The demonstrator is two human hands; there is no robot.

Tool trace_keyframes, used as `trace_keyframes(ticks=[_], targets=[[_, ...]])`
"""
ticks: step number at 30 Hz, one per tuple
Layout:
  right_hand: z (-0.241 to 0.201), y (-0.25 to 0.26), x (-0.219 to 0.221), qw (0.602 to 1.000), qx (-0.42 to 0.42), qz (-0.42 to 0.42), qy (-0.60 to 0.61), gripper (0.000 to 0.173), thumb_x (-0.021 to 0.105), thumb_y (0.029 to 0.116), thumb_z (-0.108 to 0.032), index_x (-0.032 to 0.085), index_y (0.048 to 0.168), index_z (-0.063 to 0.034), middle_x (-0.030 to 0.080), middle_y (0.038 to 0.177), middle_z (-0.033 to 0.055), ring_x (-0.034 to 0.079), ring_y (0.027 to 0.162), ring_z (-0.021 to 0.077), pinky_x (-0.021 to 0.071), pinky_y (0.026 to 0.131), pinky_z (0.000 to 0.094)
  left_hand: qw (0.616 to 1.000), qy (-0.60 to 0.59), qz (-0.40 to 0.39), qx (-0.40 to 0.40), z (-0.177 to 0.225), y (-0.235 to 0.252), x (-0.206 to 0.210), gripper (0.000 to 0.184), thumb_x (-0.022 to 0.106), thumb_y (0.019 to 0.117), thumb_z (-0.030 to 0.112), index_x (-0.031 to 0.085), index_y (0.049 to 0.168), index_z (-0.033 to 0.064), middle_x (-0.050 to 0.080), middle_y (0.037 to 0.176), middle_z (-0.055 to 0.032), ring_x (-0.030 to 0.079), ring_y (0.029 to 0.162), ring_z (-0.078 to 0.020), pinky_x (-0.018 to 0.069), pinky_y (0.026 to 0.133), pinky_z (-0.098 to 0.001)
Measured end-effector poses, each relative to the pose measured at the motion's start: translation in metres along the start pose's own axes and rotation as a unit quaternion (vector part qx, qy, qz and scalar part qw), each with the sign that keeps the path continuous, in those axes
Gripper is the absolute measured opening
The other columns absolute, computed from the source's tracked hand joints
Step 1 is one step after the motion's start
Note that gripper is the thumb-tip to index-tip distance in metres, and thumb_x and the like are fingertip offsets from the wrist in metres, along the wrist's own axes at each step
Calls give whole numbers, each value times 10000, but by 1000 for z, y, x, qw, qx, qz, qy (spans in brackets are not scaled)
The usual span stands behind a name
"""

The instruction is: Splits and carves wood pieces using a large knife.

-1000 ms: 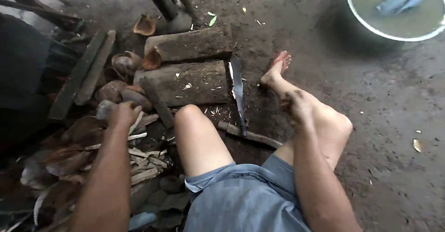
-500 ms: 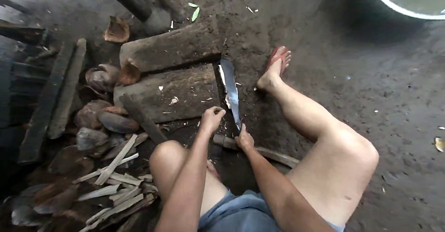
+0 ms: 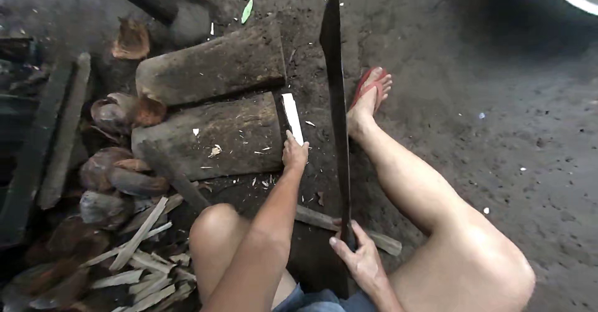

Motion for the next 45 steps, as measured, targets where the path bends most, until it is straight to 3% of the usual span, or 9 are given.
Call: trace_keyframes(ticks=[2,7,11,15,17,22,28,35,45], targets=[[-3,11,1,1000,-8,7,-9,477,677,891,-212,623,1354,-114,712,1006,-13,674,826,55,589,727,248,1000,23,18,-11,8,13,4,984,704,946,489,106,1665,183,540,1445,-252,645,1167,-446,541,938,-627],[-10,33,1,993,-55,96,-28,357,718,913,-410,748,1124,-124,707,737,-40,640,572,43,575,542,272,998,42,-24,-30,28,27,-5,1024,710,931,273,2,1660,147,608,1375,-230,664,1192,-381,549,983,-559],[-14,30,0,975,-177,130,-18,294,718,923,-383,764,1047,-121,707,732,-76,626,572,-12,562,531,210,930,-337,-137,-53,14,14,-5,691,660,944,109,356,1564,124,605,1326,-234,656,1092,-354,579,842,-534],[-29,25,8,944,-300,135,13,230,710,933,-264,740,1062,-76,733,818,-55,660,659,-13,587,596,187,854,-492,-133,105,2,-38,-52,659,602,870,-55,377,1483,29,639,1286,-186,684,1033,-250,595,817,-399],[-40,24,12,942,-319,100,-20,388,671,957,-288,673,1263,-51,732,893,-38,667,710,11,605,643,222,832,-501,-115,208,-5,-61,-87,698,657,831,-27,368,1465,19,642,1286,-182,681,1088,-252,599,892,-405],[-65,10,31,942,-320,72,-70,378,556,1014,-274,630,1332,-83,667,691,-37,594,487,60,555,453,289,881,-354,-98,298,-33,-102,-153,704,705,859,8,451,1513,66,665,1285,-124,688,1096,-189,587,955,-366],[-69,-14,73,890,-434,73,-117,416,566,1022,-166,586,1394,19,722,880,24,659,674,51,614,629,257,894,-329,6,305,-80,-105,-194,677,809,850,79,492,1448,89,659,1297,-140,692,1133,-218,601,972,-425],[-91,-4,144,902,-383,19,-198,391,466,1069,-371,669,1227,-77,640,698,-7,581,531,88,533,501,321,911,-326,43,247,-120,-65,-196,810,815,864,98,371,1541,61,618,1375,-183,662,1209,-269,559,1035,-476],[-95,19,168,900,-362,20,-242,360,485,1064,-387,685,1198,-120,610,658,-35,542,505,79,500,492,314,907,-327,21,265,-119,-64,-208,685,813,863,94,470,1456,109,670,1300,-125,691,1147,-214,574,1005,-452]])
Point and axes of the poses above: each hand's wrist, its own y-axis towards the middle knuckle, its own x-axis out of the palm, z = x × y, the point moved 3 cm from there along y, towards the middle knuckle
